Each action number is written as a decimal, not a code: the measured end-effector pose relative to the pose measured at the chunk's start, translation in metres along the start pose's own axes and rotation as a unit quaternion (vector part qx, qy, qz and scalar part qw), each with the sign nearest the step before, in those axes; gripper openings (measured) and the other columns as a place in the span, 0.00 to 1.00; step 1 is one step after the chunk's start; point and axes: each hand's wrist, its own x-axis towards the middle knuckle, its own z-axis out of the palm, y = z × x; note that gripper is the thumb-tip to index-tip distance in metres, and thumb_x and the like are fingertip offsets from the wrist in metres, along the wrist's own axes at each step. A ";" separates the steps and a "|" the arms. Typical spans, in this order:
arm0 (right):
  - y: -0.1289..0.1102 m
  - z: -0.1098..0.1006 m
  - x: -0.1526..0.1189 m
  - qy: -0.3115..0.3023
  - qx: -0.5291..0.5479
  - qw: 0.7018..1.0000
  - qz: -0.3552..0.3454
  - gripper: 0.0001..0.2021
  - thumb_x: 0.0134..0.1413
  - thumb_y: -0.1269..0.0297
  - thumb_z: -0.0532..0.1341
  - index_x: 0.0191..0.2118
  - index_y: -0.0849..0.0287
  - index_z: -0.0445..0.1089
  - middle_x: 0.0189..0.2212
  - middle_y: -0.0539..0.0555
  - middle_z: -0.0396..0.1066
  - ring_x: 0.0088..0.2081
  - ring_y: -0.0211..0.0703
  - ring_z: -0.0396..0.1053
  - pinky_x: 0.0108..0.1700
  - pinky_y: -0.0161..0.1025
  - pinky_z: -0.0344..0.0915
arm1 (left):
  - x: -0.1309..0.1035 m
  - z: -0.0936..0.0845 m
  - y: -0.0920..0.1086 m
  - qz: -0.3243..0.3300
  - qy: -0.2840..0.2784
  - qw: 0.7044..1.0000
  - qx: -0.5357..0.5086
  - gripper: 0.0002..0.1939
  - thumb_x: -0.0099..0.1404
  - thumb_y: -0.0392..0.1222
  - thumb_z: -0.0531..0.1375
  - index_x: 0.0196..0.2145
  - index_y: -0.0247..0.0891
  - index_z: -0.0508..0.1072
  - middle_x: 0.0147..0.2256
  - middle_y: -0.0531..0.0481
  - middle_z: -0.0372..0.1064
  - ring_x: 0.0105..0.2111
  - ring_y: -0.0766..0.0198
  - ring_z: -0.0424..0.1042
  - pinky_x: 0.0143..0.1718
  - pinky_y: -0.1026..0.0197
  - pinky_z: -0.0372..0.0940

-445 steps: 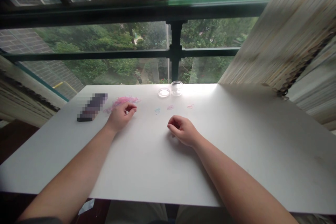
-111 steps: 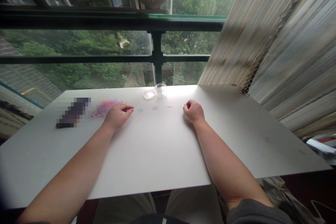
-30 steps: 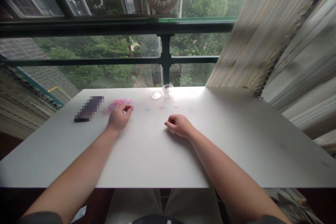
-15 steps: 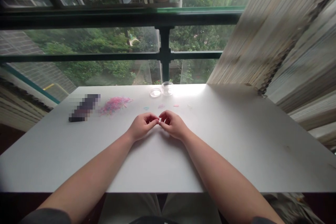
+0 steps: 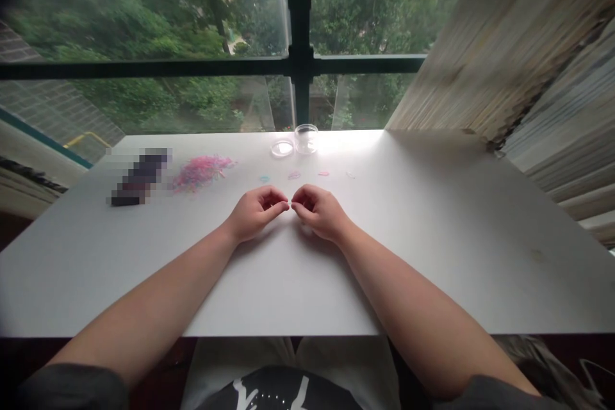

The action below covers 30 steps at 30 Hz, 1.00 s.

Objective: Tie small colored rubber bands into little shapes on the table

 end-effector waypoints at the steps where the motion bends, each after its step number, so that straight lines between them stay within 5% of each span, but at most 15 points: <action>1: 0.000 0.000 0.000 0.002 0.000 1.000 0.002 0.05 0.49 0.63 0.58 0.31 0.59 0.65 0.24 0.49 0.66 0.22 0.33 0.60 0.25 0.33 0.58 | 0.000 0.000 0.000 0.000 0.001 1.000 0.000 0.11 0.58 0.46 0.58 0.33 0.36 0.72 0.31 0.49 0.72 0.31 0.65 0.69 0.32 0.63 0.63; 30: 0.000 0.000 0.000 0.008 -0.006 1.000 -0.011 0.04 0.49 0.64 0.57 0.31 0.58 0.64 0.24 0.49 0.65 0.24 0.34 0.60 0.26 0.33 0.58 | 0.000 -0.006 -0.005 0.003 -0.030 0.999 0.023 0.13 0.58 0.48 0.57 0.32 0.36 0.73 0.29 0.49 0.71 0.27 0.66 0.66 0.29 0.64 0.61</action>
